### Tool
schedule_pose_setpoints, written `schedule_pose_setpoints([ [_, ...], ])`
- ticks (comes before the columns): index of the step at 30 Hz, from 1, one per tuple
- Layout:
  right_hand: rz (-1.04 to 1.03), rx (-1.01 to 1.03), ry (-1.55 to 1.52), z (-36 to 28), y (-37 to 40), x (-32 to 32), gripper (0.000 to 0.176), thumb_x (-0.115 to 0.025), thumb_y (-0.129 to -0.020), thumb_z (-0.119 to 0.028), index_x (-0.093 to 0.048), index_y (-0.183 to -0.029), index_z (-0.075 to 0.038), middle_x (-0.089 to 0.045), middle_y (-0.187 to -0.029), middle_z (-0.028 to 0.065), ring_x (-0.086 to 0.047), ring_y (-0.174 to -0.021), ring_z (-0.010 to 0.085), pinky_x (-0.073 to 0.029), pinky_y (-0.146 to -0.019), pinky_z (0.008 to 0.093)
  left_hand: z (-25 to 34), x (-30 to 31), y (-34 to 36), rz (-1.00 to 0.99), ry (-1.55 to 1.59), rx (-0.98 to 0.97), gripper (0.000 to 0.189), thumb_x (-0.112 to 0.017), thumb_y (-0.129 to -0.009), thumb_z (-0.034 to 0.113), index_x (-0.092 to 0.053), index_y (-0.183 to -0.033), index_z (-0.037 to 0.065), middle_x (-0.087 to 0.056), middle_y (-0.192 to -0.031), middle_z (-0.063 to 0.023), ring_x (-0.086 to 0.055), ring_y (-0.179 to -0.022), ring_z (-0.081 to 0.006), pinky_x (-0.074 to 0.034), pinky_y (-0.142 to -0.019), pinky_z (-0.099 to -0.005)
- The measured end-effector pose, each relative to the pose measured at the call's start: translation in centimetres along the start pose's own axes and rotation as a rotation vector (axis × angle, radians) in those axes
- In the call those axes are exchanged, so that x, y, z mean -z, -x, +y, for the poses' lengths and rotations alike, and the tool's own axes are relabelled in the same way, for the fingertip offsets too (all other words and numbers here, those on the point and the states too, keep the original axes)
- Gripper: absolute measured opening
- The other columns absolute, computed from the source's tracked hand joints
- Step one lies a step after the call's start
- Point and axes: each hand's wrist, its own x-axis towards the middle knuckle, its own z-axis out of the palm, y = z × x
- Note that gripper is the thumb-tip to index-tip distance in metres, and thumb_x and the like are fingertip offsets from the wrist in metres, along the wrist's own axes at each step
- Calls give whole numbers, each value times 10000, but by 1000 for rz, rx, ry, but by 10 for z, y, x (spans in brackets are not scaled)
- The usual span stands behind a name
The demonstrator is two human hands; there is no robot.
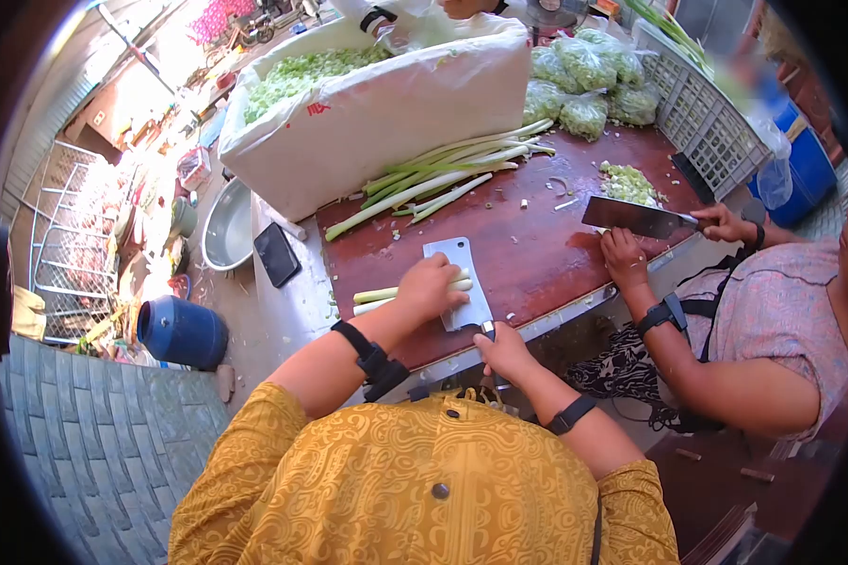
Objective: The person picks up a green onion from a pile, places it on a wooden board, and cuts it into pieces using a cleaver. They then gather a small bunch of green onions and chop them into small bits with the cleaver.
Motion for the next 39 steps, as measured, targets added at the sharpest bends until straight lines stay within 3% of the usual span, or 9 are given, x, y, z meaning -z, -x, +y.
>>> schedule_pose_setpoints([
  [3,-52,28,-80,7,0,4,154,-601,-870,-129,-507,-856,-9,-568,-665,65,-567,-474,152,-458,-462,301,10,-6,-14,-112,-45,118,426,-762,-694,373,-653,-969,66,-598,-1034,-146,-603,-939,-339,-495,-801,-421],
  [6,-138,9,-317,14,5,9,152,-613,-859,-117,-507,-885,-11,-586,-726,75,-598,-542,158,-482,-511,293,3,0,-26,-205,-59,81,403,-763,-686,338,-653,-959,63,-612,-1027,-163,-612,-935,-351,-500,-795,-429],
  [9,-211,-15,-530,24,6,15,159,-605,-876,-134,-508,-925,-17,-587,-748,76,-616,-595,167,-501,-547,292,3,6,-43,-425,-168,81,372,-746,-676,287,-653,-957,62,-620,-1028,-167,-613,-941,-354,-501,-801,-426],
  [12,-279,-103,-686,31,9,19,161,-583,-907,-164,-510,-960,-30,-584,-744,73,-622,-619,170,-514,-562,296,5,9,-49,-491,-174,107,426,-755,-622,208,-649,-1002,47,-616,-1080,-153,-630,-944,-342,-522,-801,-410],
  [15,-336,-155,-754,37,8,17,149,-557,-932,-186,-509,-967,-49,-580,-735,65,-615,-604,170,-519,-555,299,7,1,-37,-324,-176,1,324,-692,-669,198,-625,-942,37,-609,-973,-171,-624,-857,-369,-511,-779,-435],
  [18,-349,-174,-723,38,7,13,130,-549,-937,-181,-501,-950,-61,-571,-716,58,-591,-557,164,-507,-518,296,6,-13,-20,-76,-162,-80,237,-630,-726,151,-569,-921,31,-588,-889,-155,-638,-769,-358,-533,-682,-445],
  [22,-322,-204,-737,35,8,7,124,-578,-917,-144,-489,-906,-58,-546,-665,49,-538,-472,154,-464,-442,292,14,-27,-6,91,-368,-148,98,-518,-827,129,-494,-878,48,-552,-813,-135,-646,-626,-291,-519,-481,-419],
  [30,-205,-146,-505,23,10,-6,113,-594,-844,-51,-493,-797,-29,-521,-598,48,-497,-417,148,-403,-402,282,14,-35,-3,98,-297,-102,98,-520,-813,112,-485,-864,37,-533,-807,-129,-643,-629,-290,-525,-499,-410],
  [39,-188,-116,-475,5,11,-20,82,-558,-819,-35,-489,-779,-19,-510,-592,46,-486,-415,145,-400,-407,288,17,-32,-3,129,-277,-64,98,-530,-799,96,-478,-856,36,-524,-822,-134,-635,-645,-285,-528,-527,-401],
])
